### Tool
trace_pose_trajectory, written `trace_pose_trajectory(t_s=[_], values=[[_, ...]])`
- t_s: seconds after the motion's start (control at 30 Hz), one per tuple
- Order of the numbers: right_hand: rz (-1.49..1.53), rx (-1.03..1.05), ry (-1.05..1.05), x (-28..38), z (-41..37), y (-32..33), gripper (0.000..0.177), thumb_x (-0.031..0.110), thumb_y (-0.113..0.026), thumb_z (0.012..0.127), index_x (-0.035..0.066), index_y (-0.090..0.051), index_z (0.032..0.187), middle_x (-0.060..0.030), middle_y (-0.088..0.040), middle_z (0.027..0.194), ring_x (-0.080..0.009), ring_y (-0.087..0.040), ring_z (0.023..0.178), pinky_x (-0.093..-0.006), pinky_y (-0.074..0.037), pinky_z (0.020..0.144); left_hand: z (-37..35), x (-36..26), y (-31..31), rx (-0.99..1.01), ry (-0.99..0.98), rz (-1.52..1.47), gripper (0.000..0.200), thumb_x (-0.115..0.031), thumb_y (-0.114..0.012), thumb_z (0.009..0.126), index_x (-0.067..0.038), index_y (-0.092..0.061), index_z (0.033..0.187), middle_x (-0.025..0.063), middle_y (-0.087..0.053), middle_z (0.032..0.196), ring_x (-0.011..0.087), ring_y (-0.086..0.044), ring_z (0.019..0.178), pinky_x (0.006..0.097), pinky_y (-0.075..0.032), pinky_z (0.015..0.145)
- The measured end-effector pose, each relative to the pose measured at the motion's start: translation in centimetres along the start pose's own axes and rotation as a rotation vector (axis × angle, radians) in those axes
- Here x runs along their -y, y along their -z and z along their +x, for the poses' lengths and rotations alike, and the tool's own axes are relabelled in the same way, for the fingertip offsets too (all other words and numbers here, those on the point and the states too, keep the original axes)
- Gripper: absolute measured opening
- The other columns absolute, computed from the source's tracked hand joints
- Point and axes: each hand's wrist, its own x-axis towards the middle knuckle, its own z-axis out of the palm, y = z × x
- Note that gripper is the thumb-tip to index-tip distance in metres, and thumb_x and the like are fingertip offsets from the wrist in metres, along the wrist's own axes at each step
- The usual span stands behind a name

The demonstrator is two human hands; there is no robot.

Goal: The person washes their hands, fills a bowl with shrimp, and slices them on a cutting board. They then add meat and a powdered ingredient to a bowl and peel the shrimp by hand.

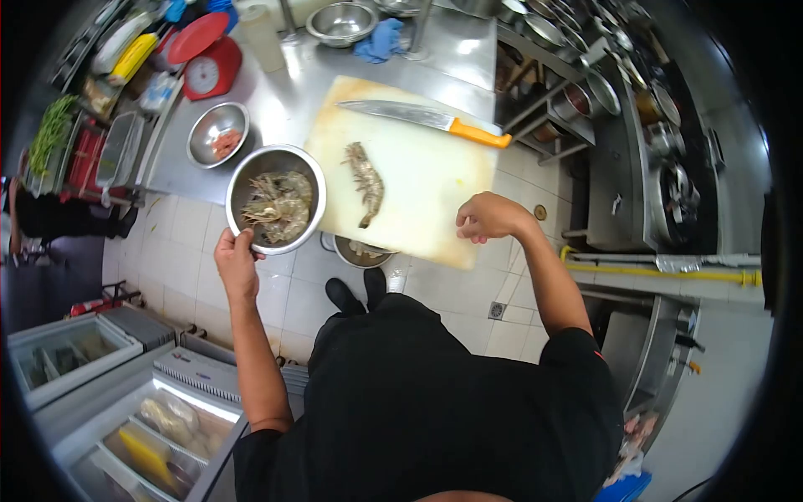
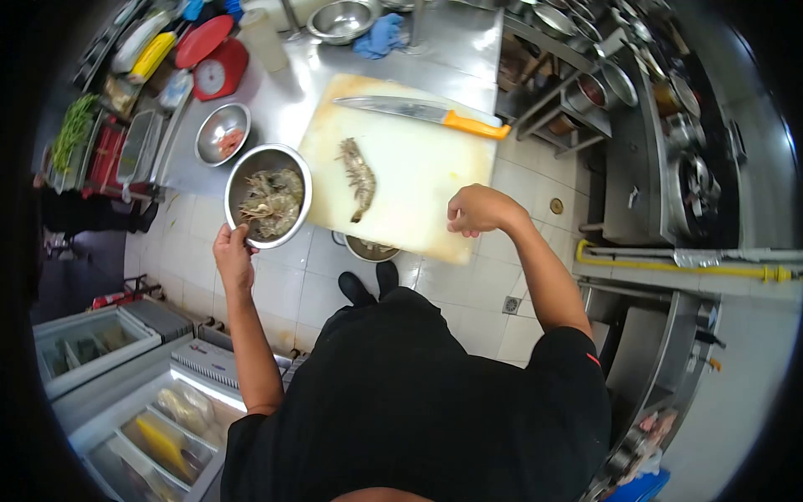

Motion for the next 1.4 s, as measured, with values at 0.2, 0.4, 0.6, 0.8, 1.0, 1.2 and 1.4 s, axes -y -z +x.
trace_pose_trajectory(t_s=[0.2, 0.4, 0.6, 0.8, 1.0, 1.2, 1.4], values=[[0.140, -0.288, 0.101, 6.0, 7.3, -2.5, 0.043, 0.038, -0.064, 0.086, -0.002, -0.062, 0.103, -0.0217, -0.064, 0.089, -0.0372, -0.062, 0.087, -0.0446, -0.049, 0.080, -1.9, 0.9, 1.3, -0.054, -0.013, 0.042, 0.011, -0.009, -0.056, 0.086, 0.000, -0.061, 0.091, 0.0039, -0.063, 0.075, 0.0076, -0.054, 0.055, 0.0219, -0.046, 0.046], [0.034, -0.517, 0.088, 10.5, 14.1, -5.7, 0.043, 0.031, -0.073, 0.075, -0.004, -0.057, 0.094, -0.0257, -0.061, 0.088, -0.0407, -0.060, 0.085, -0.0433, -0.048, 0.076, -2.9, 1.7, 5.6, -0.097, 0.005, 0.027, 0.010, -0.007, -0.056, 0.086, 0.001, -0.061, 0.090, 0.0042, -0.062, 0.071, 0.0085, -0.055, 0.052, 0.0223, -0.046, 0.044], [0.128, -0.590, 0.046, 10.6, 13.5, -6.4, 0.030, 0.022, -0.068, 0.073, -0.002, -0.053, 0.079, -0.0182, -0.056, 0.068, -0.0311, -0.056, 0.064, -0.0405, -0.045, 0.061, -1.7, 3.5, 13.7, -0.139, 0.086, 0.017, 0.012, -0.009, -0.058, 0.087, 0.001, -0.061, 0.093, 0.0046, -0.061, 0.067, 0.0104, -0.056, 0.050, 0.0239, -0.047, 0.045], [0.435, -0.576, -0.153, 22.3, 10.5, -3.7, 0.022, 0.015, -0.068, 0.076, 0.002, -0.051, 0.077, -0.0031, -0.053, 0.066, -0.0109, -0.054, 0.059, -0.0266, -0.044, 0.053, 1.8, 4.2, 22.4, -0.064, 0.165, -0.055, 0.013, -0.008, -0.058, 0.085, 0.002, -0.061, 0.093, 0.0068, -0.062, 0.067, 0.0111, -0.056, 0.050, 0.0248, -0.046, 0.043], [0.627, -0.353, 0.320, 40.6, 14.5, -4.7, 0.024, 0.015, -0.074, 0.078, 0.002, -0.055, 0.085, -0.0021, -0.059, 0.076, -0.0100, -0.056, 0.068, -0.0265, -0.047, 0.060, 6.9, 1.6, 29.7, 0.058, 0.175, -0.038, 0.012, -0.008, -0.057, 0.086, 0.002, -0.060, 0.092, 0.0066, -0.061, 0.069, 0.0114, -0.057, 0.051, 0.0254, -0.047, 0.045], [0.403, -0.034, 0.625, 56.3, 23.4, -9.6, 0.043, 0.031, -0.081, 0.073, 0.000, -0.060, 0.095, -0.0066, -0.059, 0.081, -0.0143, -0.057, 0.075, -0.0291, -0.048, 0.068, 12.6, -1.3, 35.7, 0.044, 0.127, 0.023, 0.010, -0.008, -0.057, 0.087, 0.001, -0.059, 0.089, 0.0058, -0.060, 0.065, 0.0114, -0.057, 0.049, 0.0257, -0.047, 0.045], [0.377, -0.034, 0.541, 65.0, 33.2, -9.7, 0.028, 0.022, -0.075, 0.081, 0.000, -0.058, 0.083, -0.0076, -0.058, 0.074, -0.0178, -0.056, 0.068, -0.0310, -0.048, 0.065, 20.1, -3.0, 43.2, -0.187, 0.175, 0.075, 0.012, -0.007, -0.056, 0.084, 0.003, -0.061, 0.088, 0.0074, -0.060, 0.064, 0.0128, -0.057, 0.048, 0.0271, -0.046, 0.044]])
